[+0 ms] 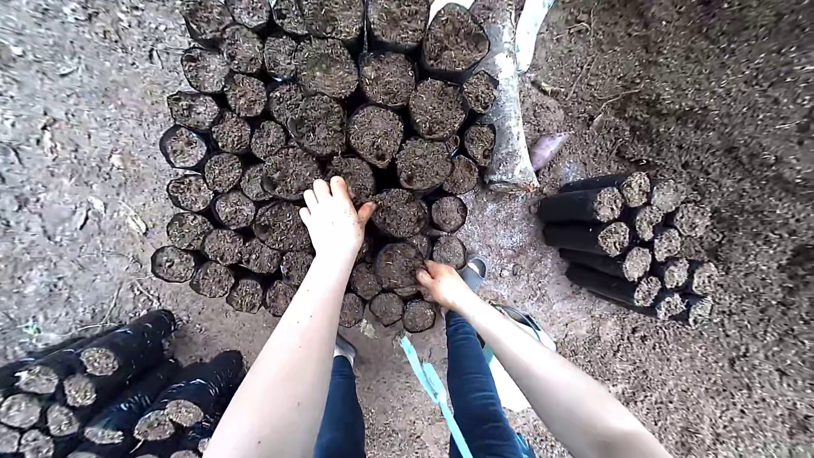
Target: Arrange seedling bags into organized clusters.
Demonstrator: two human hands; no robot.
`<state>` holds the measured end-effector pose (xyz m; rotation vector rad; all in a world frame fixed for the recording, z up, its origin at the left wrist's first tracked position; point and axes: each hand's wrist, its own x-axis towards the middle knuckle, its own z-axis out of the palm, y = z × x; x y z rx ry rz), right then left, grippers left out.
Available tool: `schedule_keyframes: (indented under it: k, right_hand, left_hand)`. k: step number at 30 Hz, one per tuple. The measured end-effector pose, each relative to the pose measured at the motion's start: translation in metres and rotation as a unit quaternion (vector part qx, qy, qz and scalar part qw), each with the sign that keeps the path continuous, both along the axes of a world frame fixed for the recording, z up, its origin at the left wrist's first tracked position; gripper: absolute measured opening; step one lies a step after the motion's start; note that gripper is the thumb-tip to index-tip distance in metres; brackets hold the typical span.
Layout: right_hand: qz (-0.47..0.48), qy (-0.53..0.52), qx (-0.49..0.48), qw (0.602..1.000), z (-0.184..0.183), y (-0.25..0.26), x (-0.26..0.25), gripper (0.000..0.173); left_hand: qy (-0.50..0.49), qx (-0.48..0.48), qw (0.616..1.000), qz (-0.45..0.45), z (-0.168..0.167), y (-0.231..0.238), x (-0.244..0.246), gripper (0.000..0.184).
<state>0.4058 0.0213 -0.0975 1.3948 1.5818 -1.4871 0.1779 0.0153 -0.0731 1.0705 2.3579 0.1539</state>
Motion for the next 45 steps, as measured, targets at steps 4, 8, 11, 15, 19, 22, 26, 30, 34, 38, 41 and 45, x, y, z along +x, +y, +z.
schedule_keyframes:
  k: [4,8,11,15,19,22,26,30,34,38,41,45]
  right_hand:
    - [0.020,-0.007,0.008,1.000,0.003,-0.002,-0.008,0.039]
    - [0.095,0.001,0.016,0.995,0.014,0.006,-0.023,0.037]
    - [0.129,0.011,0.018,0.991,0.020,0.011,-0.025,0.035]
    - [0.157,0.029,0.012,0.987,0.013,0.024,-0.020,0.037]
    - [0.174,0.025,-0.037,0.984,-0.007,0.045,-0.016,0.044]
    - [0.173,0.034,-0.026,0.984,-0.002,0.045,-0.012,0.049]
    - [0.123,0.041,-0.022,0.991,0.004,0.048,-0.001,0.067]
    - [0.068,0.063,0.000,0.996,0.007,0.052,0.014,0.068]
    - [-0.025,0.138,0.067,0.988,0.013,0.054,0.029,0.041]
    - [-0.086,0.167,0.091,0.978,0.022,0.064,0.063,0.035]
    - [-0.118,0.137,0.064,0.981,0.018,0.072,0.118,0.045]
    - [-0.280,0.038,0.034,0.959,-0.011,0.078,0.236,0.046]
  left_hand:
    - [0.002,0.004,1.000,-0.011,-0.001,-0.004,-0.003,0.058]
    - [0.008,0.011,1.000,-0.023,-0.001,-0.006,-0.003,0.062]
    - [0.010,0.029,0.999,-0.025,-0.001,-0.012,0.000,0.061]
    - [0.003,0.038,0.999,-0.022,-0.001,-0.014,0.001,0.059]
    - [0.018,0.040,0.999,-0.024,-0.001,-0.011,0.007,0.055]
    - [0.014,0.056,0.998,-0.020,0.005,-0.015,0.013,0.053]
    - [-0.054,0.086,0.995,0.025,0.020,-0.036,0.023,0.051]
    - [-0.161,0.014,0.984,0.076,0.035,-0.072,0.040,0.044]
    - [-0.157,-0.001,0.987,0.029,0.033,-0.103,0.068,0.037]
    - [-0.160,0.029,0.985,-0.058,0.040,-0.089,0.102,0.029]
    - [-0.207,0.005,0.973,-0.102,0.045,-0.052,0.136,0.027]
    - [-0.287,-0.072,0.940,-0.171,0.031,0.020,0.205,0.029]
